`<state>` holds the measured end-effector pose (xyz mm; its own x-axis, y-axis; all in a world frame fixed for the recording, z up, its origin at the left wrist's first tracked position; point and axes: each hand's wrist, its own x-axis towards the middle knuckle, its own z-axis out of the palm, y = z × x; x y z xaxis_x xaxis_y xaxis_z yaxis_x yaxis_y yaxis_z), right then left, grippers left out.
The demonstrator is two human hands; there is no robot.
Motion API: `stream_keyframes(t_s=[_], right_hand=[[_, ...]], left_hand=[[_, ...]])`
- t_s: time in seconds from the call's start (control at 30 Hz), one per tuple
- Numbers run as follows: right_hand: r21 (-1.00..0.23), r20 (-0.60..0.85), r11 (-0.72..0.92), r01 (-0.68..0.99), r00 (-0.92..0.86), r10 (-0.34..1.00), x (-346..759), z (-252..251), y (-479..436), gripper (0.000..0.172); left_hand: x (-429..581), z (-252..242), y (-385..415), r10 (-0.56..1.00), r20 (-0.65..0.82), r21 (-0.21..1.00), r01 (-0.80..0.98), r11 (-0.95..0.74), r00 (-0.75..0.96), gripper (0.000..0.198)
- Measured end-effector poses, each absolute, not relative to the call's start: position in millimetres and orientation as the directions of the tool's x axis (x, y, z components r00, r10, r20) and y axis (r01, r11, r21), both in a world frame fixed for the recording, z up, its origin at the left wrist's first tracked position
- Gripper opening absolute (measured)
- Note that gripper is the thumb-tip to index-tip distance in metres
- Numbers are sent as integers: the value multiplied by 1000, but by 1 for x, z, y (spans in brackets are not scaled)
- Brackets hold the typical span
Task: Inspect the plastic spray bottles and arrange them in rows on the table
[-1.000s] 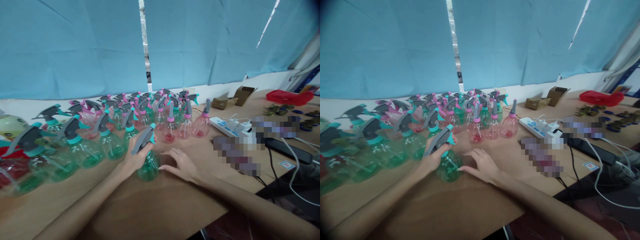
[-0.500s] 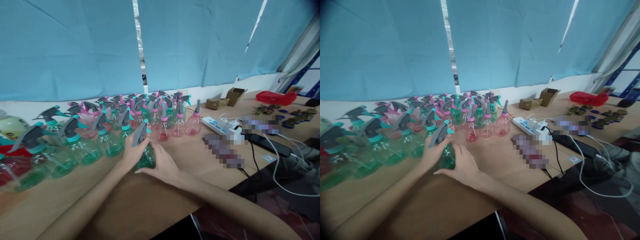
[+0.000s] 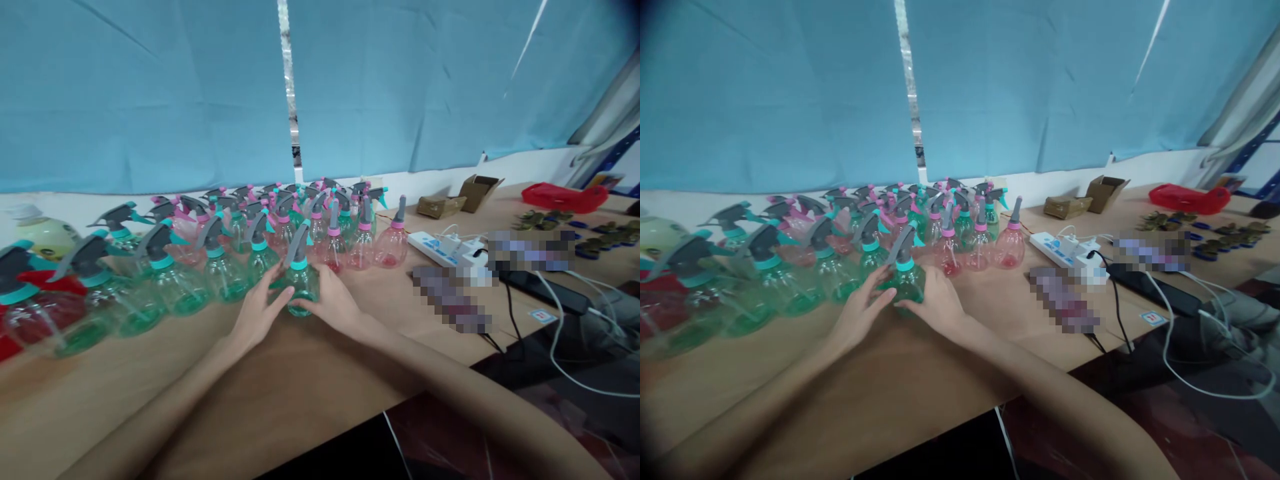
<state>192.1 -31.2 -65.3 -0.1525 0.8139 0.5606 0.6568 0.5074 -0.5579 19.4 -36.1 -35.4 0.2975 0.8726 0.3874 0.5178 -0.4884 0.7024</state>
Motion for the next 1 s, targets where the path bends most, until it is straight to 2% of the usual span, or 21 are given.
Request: stream_keyframes(t_s=[0.17,0.3,0.57,0.87,1.0], right_hand=[[-390,583,430,815,-143,800,192,-54,-16,63],[-316,579,369,874,-130,805,190,-51,-7,62],[-276,587,307,911,-92,804,191,-53,11,63],[-261,564,264,928,-75,823,186,-47,24,68],[-285,584,294,912,-78,808,185,-48,22,69]], left_hand=[[8,-55,-44,902,376,661,621,-421,212,47],[4,-59,-45,859,454,598,635,-489,235,31],[6,-68,-48,794,489,566,561,-604,361,15],[10,-77,-47,785,473,597,510,-619,399,14],[12,-72,-45,812,433,644,496,-582,391,15]])
